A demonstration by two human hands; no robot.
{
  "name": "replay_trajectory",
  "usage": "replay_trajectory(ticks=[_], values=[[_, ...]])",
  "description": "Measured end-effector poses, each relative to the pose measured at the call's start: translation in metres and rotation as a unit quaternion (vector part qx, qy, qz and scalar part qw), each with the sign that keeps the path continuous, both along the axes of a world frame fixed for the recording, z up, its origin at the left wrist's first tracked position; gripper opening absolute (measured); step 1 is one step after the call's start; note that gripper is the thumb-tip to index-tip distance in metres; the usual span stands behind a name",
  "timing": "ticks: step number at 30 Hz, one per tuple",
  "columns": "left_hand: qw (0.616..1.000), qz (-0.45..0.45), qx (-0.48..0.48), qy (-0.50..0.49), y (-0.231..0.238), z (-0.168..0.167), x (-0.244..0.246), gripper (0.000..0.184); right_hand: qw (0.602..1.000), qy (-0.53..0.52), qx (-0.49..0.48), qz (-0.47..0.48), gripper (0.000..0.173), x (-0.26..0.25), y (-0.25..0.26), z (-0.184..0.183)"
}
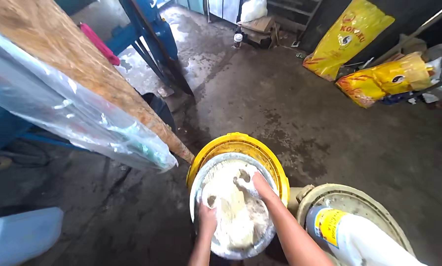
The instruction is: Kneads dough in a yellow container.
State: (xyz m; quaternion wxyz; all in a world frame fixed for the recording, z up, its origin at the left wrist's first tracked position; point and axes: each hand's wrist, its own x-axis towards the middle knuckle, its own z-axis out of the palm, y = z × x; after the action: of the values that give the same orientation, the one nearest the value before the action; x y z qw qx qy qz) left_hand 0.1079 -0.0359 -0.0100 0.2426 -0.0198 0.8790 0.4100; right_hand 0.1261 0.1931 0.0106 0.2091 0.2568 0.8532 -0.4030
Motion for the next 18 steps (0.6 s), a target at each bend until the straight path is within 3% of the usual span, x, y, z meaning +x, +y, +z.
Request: replay_trajectory(ticks=[4,6,9,12,14,15,18], values=[[0.999,-0.001,0.021,-0.026,0.006,-0.043,-0.045,0.061,0.983,-0.025,-0.168,-0.070,0.059,-0.036,0.011,-0.026],[0.994,0.033,0.075,-0.073,0.003,-0.063,-0.053,0.054,0.977,-0.066,-0.179,-0.098,0.044,-0.036,0.002,-0.030],[0.964,0.112,0.183,-0.154,0.000,-0.090,-0.047,0.049,0.965,-0.079,-0.183,-0.170,0.037,-0.026,-0.019,-0.010],[0.946,0.140,0.195,-0.216,-0.002,-0.079,-0.035,0.050,0.957,-0.082,-0.223,-0.169,0.035,-0.018,-0.025,0.018],[0.935,0.128,0.214,-0.253,-0.007,-0.075,-0.025,0.049,0.961,-0.064,-0.249,-0.104,0.034,-0.010,-0.017,0.004],[0.928,0.125,0.226,-0.267,-0.009,-0.078,-0.020,0.048,0.959,-0.060,-0.251,-0.117,0.033,-0.005,-0.018,-0.002],[0.953,0.080,0.156,-0.249,0.005,-0.060,-0.019,0.041,0.957,-0.082,-0.259,-0.097,0.039,0.000,-0.015,-0.005]])
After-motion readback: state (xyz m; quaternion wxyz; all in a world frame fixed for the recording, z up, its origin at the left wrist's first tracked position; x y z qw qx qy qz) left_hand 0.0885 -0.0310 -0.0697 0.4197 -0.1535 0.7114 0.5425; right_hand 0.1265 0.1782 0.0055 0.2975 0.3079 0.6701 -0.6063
